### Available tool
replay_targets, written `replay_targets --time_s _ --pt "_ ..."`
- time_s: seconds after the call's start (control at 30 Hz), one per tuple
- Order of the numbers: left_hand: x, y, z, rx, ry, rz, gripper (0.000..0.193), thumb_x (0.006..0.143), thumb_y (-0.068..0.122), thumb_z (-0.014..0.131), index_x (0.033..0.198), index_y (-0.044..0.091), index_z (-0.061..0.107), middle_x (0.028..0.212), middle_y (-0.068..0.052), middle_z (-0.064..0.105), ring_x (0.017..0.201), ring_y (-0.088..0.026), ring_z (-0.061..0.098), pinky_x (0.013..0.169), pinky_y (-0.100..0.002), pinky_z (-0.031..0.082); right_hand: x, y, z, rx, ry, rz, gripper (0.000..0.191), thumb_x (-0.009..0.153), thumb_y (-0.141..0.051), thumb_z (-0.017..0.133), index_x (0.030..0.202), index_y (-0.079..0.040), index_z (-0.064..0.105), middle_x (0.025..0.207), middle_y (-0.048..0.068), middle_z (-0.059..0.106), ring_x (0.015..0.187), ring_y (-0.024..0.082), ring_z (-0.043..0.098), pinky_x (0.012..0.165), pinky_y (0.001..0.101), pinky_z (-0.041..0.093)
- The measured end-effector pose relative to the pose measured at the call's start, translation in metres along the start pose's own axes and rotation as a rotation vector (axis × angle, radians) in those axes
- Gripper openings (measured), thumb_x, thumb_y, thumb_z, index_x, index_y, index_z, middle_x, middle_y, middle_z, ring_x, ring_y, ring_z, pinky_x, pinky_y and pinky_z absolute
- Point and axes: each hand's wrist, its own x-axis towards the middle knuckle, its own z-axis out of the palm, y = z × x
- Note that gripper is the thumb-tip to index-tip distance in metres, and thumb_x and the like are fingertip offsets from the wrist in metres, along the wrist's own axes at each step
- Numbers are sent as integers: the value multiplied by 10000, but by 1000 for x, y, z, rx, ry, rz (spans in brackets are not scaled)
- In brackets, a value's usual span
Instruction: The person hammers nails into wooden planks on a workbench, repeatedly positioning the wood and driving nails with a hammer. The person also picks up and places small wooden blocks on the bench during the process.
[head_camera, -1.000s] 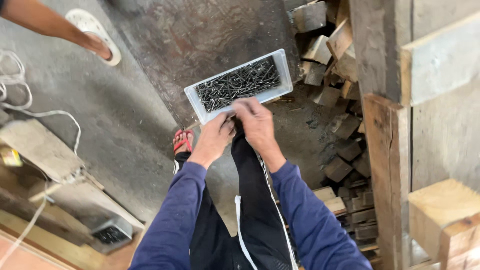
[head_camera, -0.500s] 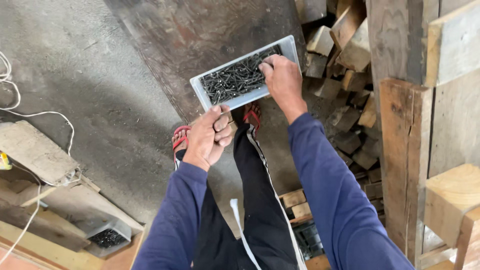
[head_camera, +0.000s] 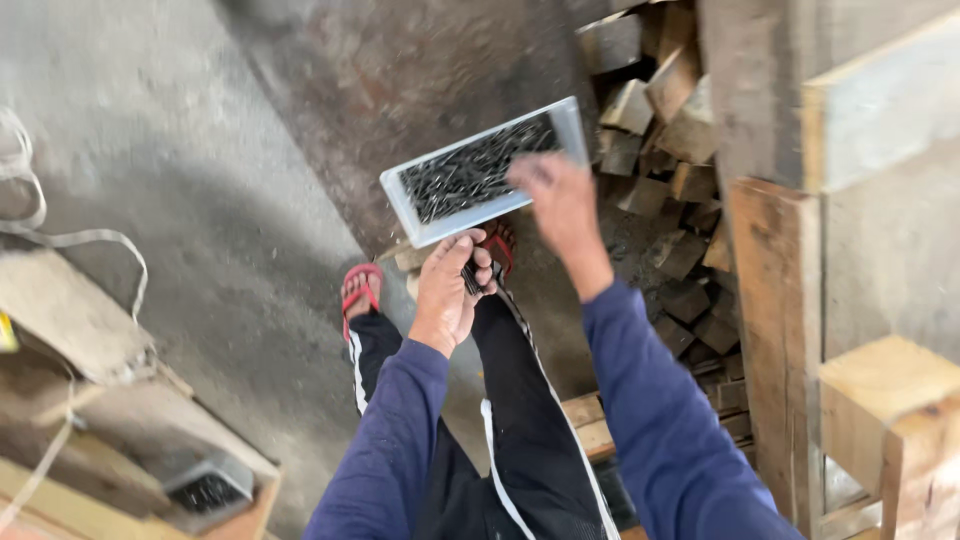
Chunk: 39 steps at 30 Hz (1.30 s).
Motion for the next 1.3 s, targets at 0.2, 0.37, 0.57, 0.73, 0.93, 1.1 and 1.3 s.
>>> replay_targets --time_s 0.2,0.37,0.57,0.73,0.93,1.1,1.3 --pt "-22 5 22 461 -265 156 193 986 200 693 1100 47 665 859 34 643 681 -48 518 614 -231 436 -84 -34 -20 1041 166 829 147 920 -94 731 1016 11 767 928 58 724 809 136 647 734 301 541" --pt "-77 -6 23 1077 -522 143 172 945 157 733 1050 21 720 848 23 622 744 -53 529 635 -225 434 -186 -63 -41 1356 490 685 115 899 -59 727 937 49 721 953 78 719 906 159 673 868 289 534" --pt "-171 -77 39 1260 -936 6 129 922 85 732 1024 7 730 917 30 636 865 -59 583 773 -227 488 -333 -134 -50 1426 939 715 150 919 -79 723 954 67 717 913 45 671 873 154 632 831 295 508" --pt "-230 -163 68 1354 -1138 -123 88 936 72 725 989 1 726 907 0 662 873 -65 604 784 -238 503 -430 -170 -82 1322 1310 819 209 915 -95 681 1078 28 728 902 46 717 806 131 638 776 278 518" --pt "-226 -260 182 1376 -1172 247 76 959 53 700 1026 15 702 956 25 675 908 -46 595 813 -214 503 -561 -106 -176 365 1454 924 192 1016 -59 628 1144 38 733 855 63 715 820 131 658 871 249 538" --pt "-197 -357 272 1353 -1078 390 67 1004 73 707 1048 26 688 926 36 672 859 -54 593 783 -226 515 -699 17 -293 -334 1448 1041 127 1043 -38 678 1159 8 702 1093 125 678 995 211 650 862 322 568" --pt "-214 -528 282 1529 -1285 293 149 967 166 731 1045 50 681 892 -52 716 813 -139 649 745 -308 545 -764 119 -362 -197 1114 1316 194 1009 -130 714 1189 -65 750 1130 133 703 1085 319 683 968 402 535"
